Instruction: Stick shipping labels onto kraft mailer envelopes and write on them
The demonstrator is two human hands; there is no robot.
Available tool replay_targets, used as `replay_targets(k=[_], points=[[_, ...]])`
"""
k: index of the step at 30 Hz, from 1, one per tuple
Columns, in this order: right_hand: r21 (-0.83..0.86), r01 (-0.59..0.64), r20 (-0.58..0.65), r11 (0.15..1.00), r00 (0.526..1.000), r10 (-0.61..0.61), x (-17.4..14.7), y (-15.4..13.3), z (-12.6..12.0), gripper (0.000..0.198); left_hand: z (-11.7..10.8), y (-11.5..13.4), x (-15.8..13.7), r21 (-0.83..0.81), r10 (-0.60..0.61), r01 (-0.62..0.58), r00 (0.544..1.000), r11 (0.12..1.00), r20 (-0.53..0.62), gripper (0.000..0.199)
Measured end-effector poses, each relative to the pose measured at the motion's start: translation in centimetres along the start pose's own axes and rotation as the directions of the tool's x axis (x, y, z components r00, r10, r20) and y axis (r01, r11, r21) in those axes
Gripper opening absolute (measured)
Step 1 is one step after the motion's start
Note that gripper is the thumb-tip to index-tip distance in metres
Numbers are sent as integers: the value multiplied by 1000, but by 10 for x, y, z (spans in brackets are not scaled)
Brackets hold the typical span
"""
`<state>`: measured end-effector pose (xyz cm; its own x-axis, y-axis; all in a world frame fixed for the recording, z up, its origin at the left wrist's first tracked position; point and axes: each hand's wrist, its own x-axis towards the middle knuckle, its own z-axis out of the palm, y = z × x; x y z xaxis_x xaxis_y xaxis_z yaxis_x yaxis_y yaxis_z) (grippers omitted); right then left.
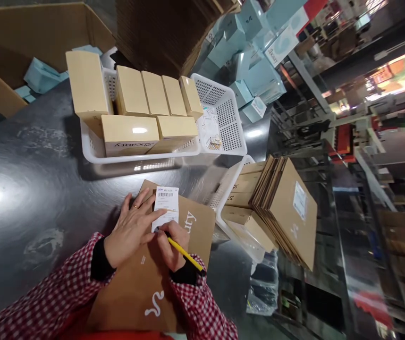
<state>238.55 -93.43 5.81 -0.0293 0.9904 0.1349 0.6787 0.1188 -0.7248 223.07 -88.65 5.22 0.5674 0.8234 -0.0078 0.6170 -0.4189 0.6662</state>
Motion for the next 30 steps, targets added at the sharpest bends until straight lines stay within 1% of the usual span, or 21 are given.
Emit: replay_targets(k=[4, 10, 13, 16, 18, 20, 22, 26, 30], points=[[22, -25, 24, 999, 999, 25, 0, 0, 0, 13, -1, 1, 1, 2, -5, 5, 1000, 1000, 3, 57], [25, -18, -21, 1000, 1000, 19, -1, 4, 2, 15, -1, 1, 1, 1, -7, 7, 1000, 1000, 14, 61], [21, -32, -1, 999, 999, 32, -1, 5, 2, 14, -3, 2, 1, -3, -10, 10, 1000, 1000, 19, 60], [23, -20, 4, 1000, 1000, 20, -2, 4, 1, 14, -3, 1, 1, -1, -12, 12, 1000, 1000, 20, 59], [18, -12, -52, 1000, 999, 13, -3, 3, 0, 14, -1, 1, 1, 0, -6, 6, 1000, 1000, 13, 59], [-16, -7, -144, 1000, 990, 4, -5, 2, 0, 14, 0, 0, 1, 0, 5, -5, 1000, 1000, 0, 59], [-52, -8, -178, 999, 984, -1, -6, 2, -1, 14, 1, -1, 1, 0, 12, -12, 1000, 1000, -12, 60], [-20, -20, -83, 1000, 996, 18, -4, 2, -1, 16, 2, -1, 1, 4, 2, -2, 1000, 1000, -12, 61], [-16, -36, -74, 999, 997, 35, -1, 2, 0, 14, 0, 0, 1, -3, 2, -2, 1000, 1000, -7, 58]])
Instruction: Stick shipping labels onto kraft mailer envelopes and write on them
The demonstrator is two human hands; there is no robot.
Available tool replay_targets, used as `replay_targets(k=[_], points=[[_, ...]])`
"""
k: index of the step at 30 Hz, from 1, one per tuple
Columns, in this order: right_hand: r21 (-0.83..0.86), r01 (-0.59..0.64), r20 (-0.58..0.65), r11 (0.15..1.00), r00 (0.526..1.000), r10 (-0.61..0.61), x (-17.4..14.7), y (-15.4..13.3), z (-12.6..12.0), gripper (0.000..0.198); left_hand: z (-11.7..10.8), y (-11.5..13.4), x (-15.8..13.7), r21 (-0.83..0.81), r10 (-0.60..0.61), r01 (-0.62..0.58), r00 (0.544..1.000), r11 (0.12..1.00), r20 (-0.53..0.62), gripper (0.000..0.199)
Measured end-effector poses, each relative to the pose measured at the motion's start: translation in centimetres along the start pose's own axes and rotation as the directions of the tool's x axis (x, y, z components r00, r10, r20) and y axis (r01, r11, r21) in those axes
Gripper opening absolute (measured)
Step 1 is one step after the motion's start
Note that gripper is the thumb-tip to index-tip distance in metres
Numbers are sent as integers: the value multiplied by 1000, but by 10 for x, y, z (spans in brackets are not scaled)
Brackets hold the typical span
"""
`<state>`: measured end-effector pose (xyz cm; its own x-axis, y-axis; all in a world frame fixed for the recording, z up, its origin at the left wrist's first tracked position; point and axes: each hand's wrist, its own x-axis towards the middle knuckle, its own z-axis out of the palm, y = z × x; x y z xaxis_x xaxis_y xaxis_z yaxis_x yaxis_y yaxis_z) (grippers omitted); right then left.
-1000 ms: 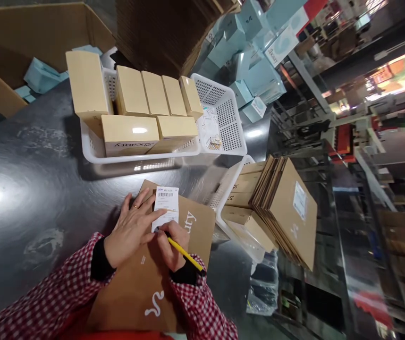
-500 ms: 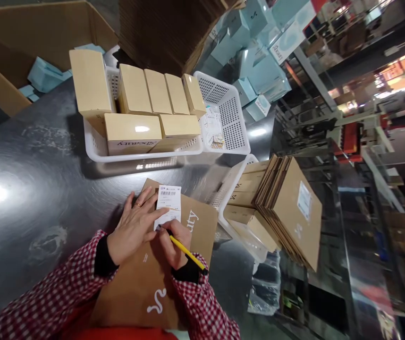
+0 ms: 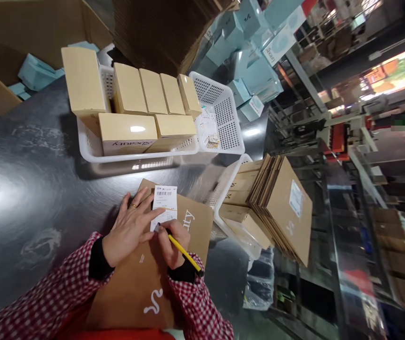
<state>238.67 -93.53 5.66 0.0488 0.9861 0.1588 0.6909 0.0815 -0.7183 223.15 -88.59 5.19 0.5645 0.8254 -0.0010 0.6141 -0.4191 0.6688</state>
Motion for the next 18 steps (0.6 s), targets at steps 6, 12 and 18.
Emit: replay_targets(k=[6, 12, 18], points=[[18, 8, -8, 1000, 1000, -7, 0, 0, 0, 15, 0, 1, 1, 7, -7, 7, 1000, 1000, 10, 60], [11, 5, 14, 1000, 1000, -6, 0, -1, -2, 15, 0, -1, 2, 9, 0, 0, 1000, 1000, 11, 58], [8, -4, 15, 1000, 1000, 4, 0, 0, -2, 15, 3, -3, 2, 26, 8, -8, 1000, 1000, 8, 57]])
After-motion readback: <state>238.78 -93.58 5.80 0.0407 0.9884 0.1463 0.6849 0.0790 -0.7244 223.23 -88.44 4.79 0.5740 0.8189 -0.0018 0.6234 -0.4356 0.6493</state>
